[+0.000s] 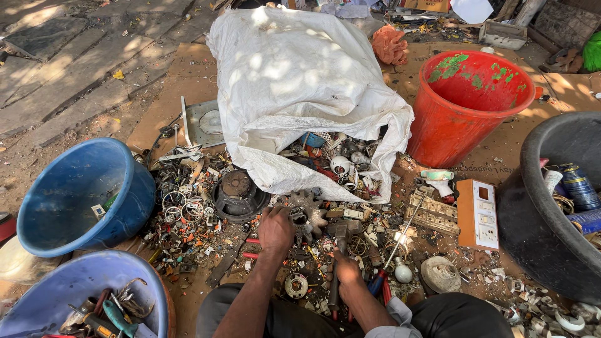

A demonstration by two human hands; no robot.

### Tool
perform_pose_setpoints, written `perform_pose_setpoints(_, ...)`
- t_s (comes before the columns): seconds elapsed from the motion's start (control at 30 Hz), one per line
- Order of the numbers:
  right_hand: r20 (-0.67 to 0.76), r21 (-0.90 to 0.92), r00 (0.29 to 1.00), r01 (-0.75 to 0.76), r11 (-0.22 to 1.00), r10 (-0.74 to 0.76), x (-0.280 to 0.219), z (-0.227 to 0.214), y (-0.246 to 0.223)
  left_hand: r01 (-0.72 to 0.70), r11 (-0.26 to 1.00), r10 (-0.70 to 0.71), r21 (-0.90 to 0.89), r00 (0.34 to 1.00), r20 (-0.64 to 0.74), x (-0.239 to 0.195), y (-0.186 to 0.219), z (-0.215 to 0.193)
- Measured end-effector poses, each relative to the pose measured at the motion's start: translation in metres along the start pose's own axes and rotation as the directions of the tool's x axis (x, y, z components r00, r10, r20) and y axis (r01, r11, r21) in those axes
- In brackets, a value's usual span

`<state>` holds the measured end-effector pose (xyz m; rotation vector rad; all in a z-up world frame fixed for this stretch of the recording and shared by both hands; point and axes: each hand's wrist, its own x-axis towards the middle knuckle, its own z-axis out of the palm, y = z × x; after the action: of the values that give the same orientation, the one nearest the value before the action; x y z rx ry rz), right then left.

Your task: The person sits on the ground and uses a hammer to repeatedly strike small electronic components, such as light bulb sockets and plastic casings, to break them apart. The person handles the items one at a time, striking them on a metal gear used as an anvil, and discards the broken pieces into a nearby pile.

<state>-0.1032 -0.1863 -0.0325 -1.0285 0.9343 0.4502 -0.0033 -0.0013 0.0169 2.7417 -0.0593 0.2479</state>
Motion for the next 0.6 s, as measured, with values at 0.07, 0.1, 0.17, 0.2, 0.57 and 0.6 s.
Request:
perform_pose_setpoints(0.07, 0.01, -0.004, 1.0, -0.004, 1.0, 0.004, -0.002, 0.0, -0.001, -0.001, 1.0, 0.001, 0.006, 1.0, 0.009, 0.001, -0.001, 0.001)
perform_pose_setpoints(0.1, 0.01, -0.006, 1.0, 0.001, 1.0, -0.001, -0.002, 0.0, -0.001, -0.035, 0.999, 0.035, 0.005, 0.999, -0.036, 0.002, -0.002, 0.002)
perform_pose_setpoints(0.17, 0.009, -0.011, 1.0, 0.01, 1.0, -0.01, -0.003, 0.0, -0.002, -0.104, 0.995, 0.104, 0.007, 0.987, -0.125, 0.002, -0.005, 0.007)
perform_pose_setpoints(0.2, 0.014, -0.003, 1.0, 0.005, 1.0, -0.005, -0.002, 0.0, -0.002, -0.092, 0.996, 0.09, -0.007, 0.988, -0.125, 0.0, -0.007, 0.01)
perform_pose_setpoints(0.57, 0.032, 0.033, 0.999, 0.02, 0.999, -0.021, 0.012, -0.005, 0.01, -0.003, 0.999, 0.001, 0.033, 0.998, 0.06, -0.037, -0.035, 0.039)
perform_pose_setpoints(0.6, 0.03, 0.026, 0.999, 0.018, 0.999, -0.018, 0.014, -0.002, 0.007, -0.028, 0.999, 0.029, 0.023, 0.999, -0.035, -0.032, -0.035, 0.036)
